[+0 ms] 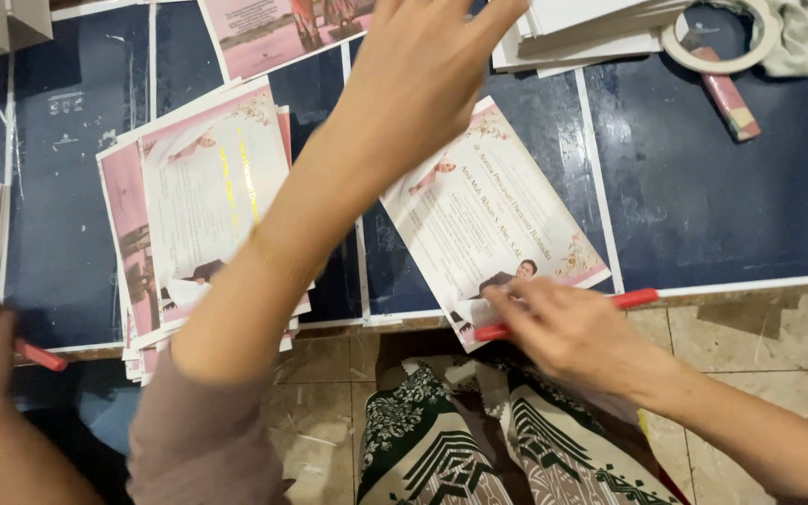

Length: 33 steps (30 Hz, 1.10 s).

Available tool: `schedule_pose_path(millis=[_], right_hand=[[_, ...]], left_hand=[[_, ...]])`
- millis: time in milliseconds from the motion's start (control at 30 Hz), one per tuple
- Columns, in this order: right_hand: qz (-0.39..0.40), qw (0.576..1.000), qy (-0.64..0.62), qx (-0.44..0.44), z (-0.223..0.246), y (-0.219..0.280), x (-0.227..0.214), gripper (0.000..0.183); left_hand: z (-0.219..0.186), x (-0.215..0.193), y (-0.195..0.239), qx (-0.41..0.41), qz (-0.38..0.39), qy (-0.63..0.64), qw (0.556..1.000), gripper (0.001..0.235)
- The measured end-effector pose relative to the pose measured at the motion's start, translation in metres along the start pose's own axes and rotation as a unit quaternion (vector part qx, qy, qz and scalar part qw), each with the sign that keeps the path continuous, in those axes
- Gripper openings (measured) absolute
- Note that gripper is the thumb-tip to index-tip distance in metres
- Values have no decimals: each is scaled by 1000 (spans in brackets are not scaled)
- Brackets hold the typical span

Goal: The person inserts printed invitation cards into the center of open booklets. They use a red tool to smooth the pages and ensure the cards are properly aligned within the covers.

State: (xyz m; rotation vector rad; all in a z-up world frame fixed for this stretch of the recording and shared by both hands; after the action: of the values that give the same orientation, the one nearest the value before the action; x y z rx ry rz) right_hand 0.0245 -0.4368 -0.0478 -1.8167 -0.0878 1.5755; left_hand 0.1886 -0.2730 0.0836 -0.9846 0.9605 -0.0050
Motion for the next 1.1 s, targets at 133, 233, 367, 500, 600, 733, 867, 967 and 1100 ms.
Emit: schedule_pose_path(millis=[133, 233, 367, 500, 600, 733, 867, 967, 1100], right_hand=[[49, 995, 38, -84, 24, -13, 4, 24], [16, 991, 52, -125, 29, -15, 2, 27], [3, 999, -29, 18, 22, -8, 9, 20], [-37, 990, -66, 122, 19, -19, -1, 10], [-35, 980, -131, 149, 24, -9, 8, 12], [-7, 895, -360, 263, 15, -30, 6, 12], [58, 754, -498, 424, -6, -34, 7, 4], [47, 639, -574, 510, -16, -23, 18, 8], [-25, 538, -583, 607, -36, -2, 0, 11]], left_hand=[[-39, -62, 62, -107, 32, 130, 985, 34], [-68, -84, 118, -268, 105, 308, 907, 33], [-99, -66, 194, -532, 62, 433, 725, 37], [-137, -43, 218, -656, -52, 557, 506, 43], [-146, -38, 210, -669, -106, 581, 450, 45], [-145, -31, 208, -688, -108, 567, 440, 46], [-147, -26, 205, -672, -119, 605, 410, 47], [-146, -24, 199, -661, -121, 620, 406, 47], [-137, -16, 207, -641, -99, 597, 471, 46]])
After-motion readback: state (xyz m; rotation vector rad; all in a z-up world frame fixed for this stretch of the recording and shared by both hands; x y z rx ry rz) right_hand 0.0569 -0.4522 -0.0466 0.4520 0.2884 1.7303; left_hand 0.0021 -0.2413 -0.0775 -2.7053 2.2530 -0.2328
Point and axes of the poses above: each hand's wrist, its own y-axis away from the middle knuckle, its own x-axis out of the palm, z = x × y, the point moved 4 cm from there along -y, towards the middle knuckle, and after that the axes turned 11 degrees about -z, right-handed, at the moved point
